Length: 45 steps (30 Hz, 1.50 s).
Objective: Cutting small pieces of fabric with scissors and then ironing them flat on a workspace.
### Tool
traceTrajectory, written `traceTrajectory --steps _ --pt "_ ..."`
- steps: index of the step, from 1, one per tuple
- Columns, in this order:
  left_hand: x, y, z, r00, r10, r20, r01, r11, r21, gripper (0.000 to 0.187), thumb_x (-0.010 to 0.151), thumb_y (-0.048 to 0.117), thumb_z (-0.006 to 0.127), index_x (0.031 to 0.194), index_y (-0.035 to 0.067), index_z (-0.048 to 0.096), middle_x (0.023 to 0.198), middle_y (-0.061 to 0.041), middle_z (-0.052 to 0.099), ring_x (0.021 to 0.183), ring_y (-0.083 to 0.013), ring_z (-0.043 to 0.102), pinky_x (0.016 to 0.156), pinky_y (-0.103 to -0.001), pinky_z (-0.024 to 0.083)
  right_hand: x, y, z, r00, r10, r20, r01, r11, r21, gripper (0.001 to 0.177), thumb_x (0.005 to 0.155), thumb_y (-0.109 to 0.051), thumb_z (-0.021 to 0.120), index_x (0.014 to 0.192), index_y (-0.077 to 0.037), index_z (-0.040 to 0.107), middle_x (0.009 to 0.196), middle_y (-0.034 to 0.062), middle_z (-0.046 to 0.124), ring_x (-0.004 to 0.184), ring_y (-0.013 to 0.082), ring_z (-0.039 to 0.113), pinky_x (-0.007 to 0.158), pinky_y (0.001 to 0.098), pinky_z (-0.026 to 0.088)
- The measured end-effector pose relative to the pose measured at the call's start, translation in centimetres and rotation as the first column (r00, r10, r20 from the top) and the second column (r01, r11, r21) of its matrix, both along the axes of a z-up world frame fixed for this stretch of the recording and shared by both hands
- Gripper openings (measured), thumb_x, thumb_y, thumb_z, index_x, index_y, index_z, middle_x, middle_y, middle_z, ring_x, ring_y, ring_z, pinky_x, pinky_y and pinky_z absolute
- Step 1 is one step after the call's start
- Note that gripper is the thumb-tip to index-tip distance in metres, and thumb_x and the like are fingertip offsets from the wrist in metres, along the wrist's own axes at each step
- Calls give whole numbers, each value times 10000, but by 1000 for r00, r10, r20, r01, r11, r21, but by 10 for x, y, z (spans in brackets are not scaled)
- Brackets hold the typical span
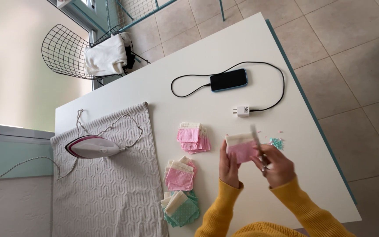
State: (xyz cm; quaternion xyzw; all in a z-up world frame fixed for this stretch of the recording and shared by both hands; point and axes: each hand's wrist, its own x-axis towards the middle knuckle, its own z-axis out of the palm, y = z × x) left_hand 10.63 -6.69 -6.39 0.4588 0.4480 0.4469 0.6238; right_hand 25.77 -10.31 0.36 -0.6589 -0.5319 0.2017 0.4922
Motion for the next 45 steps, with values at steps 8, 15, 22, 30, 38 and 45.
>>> traceTrajectory --steps 8,15,22,30,38,45 --pt "-2 3 9 963 77 256 -57 995 -86 540 1085 116 395 1603 54 256 1438 -136 518 1250 -229 588 1026 -357 525 2 5 -26 1000 9 23 -8 998 -56 199 858 -103 765 1011 -76 642 867 44 702 732 131 696 650 281 577" --pt "-24 21 32 780 141 610 -9 977 -214 535 1042 96 498 1539 -9 326 1377 -182 573 1235 -300 627 1026 -459 572 55 -12 -83 970 -112 216 145 980 -140 156 923 -164 755 959 -58 646 822 49 705 681 155 696 621 291 580" --pt "-23 16 -58 645 212 734 109 926 -363 531 997 25 617 1493 -8 433 1329 -225 599 1158 -296 685 964 -424 602 70 -35 -112 921 -1 390 182 886 -427 392 829 -384 827 907 -66 611 733 45 682 604 175 653 584 300 557" --pt "14 7 29 696 387 605 -53 867 -495 414 983 239 596 1327 62 448 1246 -156 620 1118 -329 679 903 -538 575 5 -103 -114 797 22 -603 -364 814 -452 272 794 -109 810 978 -41 622 774 63 654 746 111 660 752 273 579" --pt "25 -12 36 712 384 588 -168 906 -388 433 1018 216 541 1399 63 402 1338 -167 568 1237 -321 615 1009 -532 525 -4 -74 -81 863 49 -502 -292 860 -419 318 763 -171 851 937 -36 621 717 36 644 653 97 616 679 267 582" --pt "27 -20 16 711 370 598 -184 918 -350 441 1037 217 516 1430 56 396 1317 -160 577 1216 -304 625 1021 -540 522 -5 -68 -62 900 35 -435 -241 871 -428 323 750 -217 849 878 -38 611 646 40 658 515 83 610 500 256 533"
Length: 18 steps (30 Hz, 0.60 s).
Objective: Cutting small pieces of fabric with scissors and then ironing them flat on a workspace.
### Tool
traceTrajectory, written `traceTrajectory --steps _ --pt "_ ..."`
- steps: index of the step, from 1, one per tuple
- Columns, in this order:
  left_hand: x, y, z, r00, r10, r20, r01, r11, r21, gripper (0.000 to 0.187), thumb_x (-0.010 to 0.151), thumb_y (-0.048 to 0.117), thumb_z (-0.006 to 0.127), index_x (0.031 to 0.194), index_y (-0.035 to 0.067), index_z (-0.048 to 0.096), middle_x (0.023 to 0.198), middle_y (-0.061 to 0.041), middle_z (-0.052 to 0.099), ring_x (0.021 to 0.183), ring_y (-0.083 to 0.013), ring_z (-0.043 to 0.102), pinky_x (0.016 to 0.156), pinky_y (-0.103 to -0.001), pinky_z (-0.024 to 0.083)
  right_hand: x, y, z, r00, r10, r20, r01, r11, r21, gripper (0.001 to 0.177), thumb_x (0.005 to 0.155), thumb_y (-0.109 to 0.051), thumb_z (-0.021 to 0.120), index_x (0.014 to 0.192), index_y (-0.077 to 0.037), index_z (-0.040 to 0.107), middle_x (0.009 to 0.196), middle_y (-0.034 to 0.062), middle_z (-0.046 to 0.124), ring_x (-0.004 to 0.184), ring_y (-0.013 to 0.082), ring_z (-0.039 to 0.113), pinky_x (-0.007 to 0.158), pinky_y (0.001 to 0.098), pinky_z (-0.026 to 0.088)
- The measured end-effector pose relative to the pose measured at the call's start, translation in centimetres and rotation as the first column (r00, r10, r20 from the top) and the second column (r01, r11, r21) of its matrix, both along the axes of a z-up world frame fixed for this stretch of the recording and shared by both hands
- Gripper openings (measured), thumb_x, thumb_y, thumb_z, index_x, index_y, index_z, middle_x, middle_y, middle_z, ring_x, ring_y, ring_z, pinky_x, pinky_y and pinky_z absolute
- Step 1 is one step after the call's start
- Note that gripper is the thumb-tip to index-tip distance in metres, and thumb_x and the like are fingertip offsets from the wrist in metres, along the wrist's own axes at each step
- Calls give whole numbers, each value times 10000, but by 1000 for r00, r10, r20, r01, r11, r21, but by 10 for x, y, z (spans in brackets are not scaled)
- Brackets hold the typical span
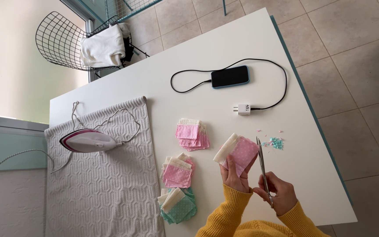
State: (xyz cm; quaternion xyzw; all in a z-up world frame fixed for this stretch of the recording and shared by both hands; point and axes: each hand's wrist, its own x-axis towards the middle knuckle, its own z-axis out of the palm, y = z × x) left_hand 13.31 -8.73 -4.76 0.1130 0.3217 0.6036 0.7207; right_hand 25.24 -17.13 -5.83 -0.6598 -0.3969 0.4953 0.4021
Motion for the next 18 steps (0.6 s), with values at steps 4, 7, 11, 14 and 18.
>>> traceTrajectory --steps 4,7,11,14,18 --pt "4 -2 12 1000 -7 -12 7 1000 -20 471 1032 223 511 1456 61 387 1317 -162 586 1200 -305 634 1004 -540 529 0 0 -1 1000 6 19 -6 1000 13 303 768 -224 833 854 -40 609 602 33 660 467 91 595 463 256 517" --pt "6 -1 21 1000 -17 -25 16 999 -28 506 1018 238 516 1473 67 376 1324 -149 588 1198 -297 640 989 -540 534 1 0 -2 997 11 71 -12 1000 11 314 766 -240 834 834 -42 600 568 36 657 454 92 598 457 254 501" --pt "8 -2 23 999 -15 -38 13 998 -55 516 1016 244 534 1471 60 374 1334 -160 583 1198 -311 639 993 -536 536 0 -2 -4 994 -12 110 9 1000 28 305 770 -263 819 819 -46 609 546 25 665 433 85 602 431 252 502" --pt "11 -4 24 999 -20 -28 18 997 -77 520 1015 250 539 1467 53 373 1341 -171 573 1201 -321 639 990 -533 540 -1 -5 -5 987 -24 160 17 999 43 307 761 -274 817 813 -51 613 534 17 668 423 79 613 417 251 498" --pt "16 -6 17 999 -43 -28 40 993 -115 517 1004 257 542 1459 70 381 1358 -174 560 1214 -320 637 977 -524 548 -1 -9 -6 985 -72 154 74 997 -9 288 762 -262 815 810 -55 620 538 17 680 428 88 613 415 248 499"
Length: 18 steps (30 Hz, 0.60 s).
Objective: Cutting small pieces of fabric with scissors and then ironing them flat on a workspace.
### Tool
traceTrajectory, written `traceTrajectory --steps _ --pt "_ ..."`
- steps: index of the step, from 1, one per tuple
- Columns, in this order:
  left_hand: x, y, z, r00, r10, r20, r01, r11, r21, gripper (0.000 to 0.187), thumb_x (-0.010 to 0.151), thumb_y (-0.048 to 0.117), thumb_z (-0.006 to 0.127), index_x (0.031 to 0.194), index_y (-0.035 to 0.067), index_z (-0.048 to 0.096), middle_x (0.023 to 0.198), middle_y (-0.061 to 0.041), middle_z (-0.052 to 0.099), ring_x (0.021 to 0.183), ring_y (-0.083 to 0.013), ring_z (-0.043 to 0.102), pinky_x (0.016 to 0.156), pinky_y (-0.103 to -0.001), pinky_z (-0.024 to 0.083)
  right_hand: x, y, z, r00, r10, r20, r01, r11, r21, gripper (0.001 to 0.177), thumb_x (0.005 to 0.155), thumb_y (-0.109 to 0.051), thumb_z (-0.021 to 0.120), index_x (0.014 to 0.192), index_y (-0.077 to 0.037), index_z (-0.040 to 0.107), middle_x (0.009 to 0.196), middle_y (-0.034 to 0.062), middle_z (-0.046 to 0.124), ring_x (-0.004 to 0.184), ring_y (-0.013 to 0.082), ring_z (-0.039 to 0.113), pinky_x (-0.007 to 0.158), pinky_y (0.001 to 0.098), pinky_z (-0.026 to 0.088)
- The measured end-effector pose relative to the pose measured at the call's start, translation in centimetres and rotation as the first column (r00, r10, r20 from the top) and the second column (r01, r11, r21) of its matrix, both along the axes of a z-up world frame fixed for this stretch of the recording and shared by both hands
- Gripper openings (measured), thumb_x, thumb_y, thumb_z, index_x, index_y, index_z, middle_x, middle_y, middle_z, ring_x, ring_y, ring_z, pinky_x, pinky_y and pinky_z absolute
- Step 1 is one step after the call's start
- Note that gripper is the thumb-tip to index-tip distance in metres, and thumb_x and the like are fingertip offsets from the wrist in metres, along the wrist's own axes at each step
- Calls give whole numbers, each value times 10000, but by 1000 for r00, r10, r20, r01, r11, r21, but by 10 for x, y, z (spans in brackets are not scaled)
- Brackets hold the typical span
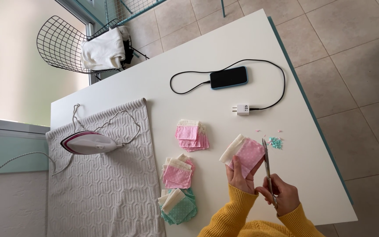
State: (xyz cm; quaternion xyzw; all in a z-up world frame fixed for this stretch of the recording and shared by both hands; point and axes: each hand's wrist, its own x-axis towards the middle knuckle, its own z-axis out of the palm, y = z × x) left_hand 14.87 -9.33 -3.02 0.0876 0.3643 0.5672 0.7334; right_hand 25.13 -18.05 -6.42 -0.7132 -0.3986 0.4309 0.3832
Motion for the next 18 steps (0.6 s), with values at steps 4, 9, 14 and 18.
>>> traceTrajectory --steps 4,9,14,18 --pt "5 -2 -6 999 -39 4 39 999 -22 506 1006 260 547 1439 60 380 1365 -184 554 1220 -335 633 980 -519 550 1 -9 -5 999 -34 -5 34 999 -23 270 770 -247 815 800 -57 625 534 21 667 417 87 587 409 246 489" --pt "-4 8 -1 985 -166 -38 168 985 41 426 994 243 547 1369 58 465 1317 -137 600 1170 -291 667 958 -494 608 2 -27 -41 953 -199 -229 173 976 -129 246 798 -163 820 819 -12 628 563 52 575 445 112 499 399 290 425" --pt "-151 42 -144 679 -259 -688 531 819 216 292 1058 147 628 1296 -22 616 1195 -122 697 1089 -199 666 952 -352 577 15 -41 -69 957 -170 -236 113 964 -240 246 841 -191 782 853 -3 625 581 60 589 474 136 532 426 317 454" --pt "-246 80 -101 -20 -411 -912 589 732 -343 606 976 172 677 1501 87 385 996 -138 713 875 -238 702 770 -375 600 19 -51 -93 951 -203 -233 121 938 -326 305 877 -242 757 895 7 583 608 71 582 490 155 559 455 341 493"
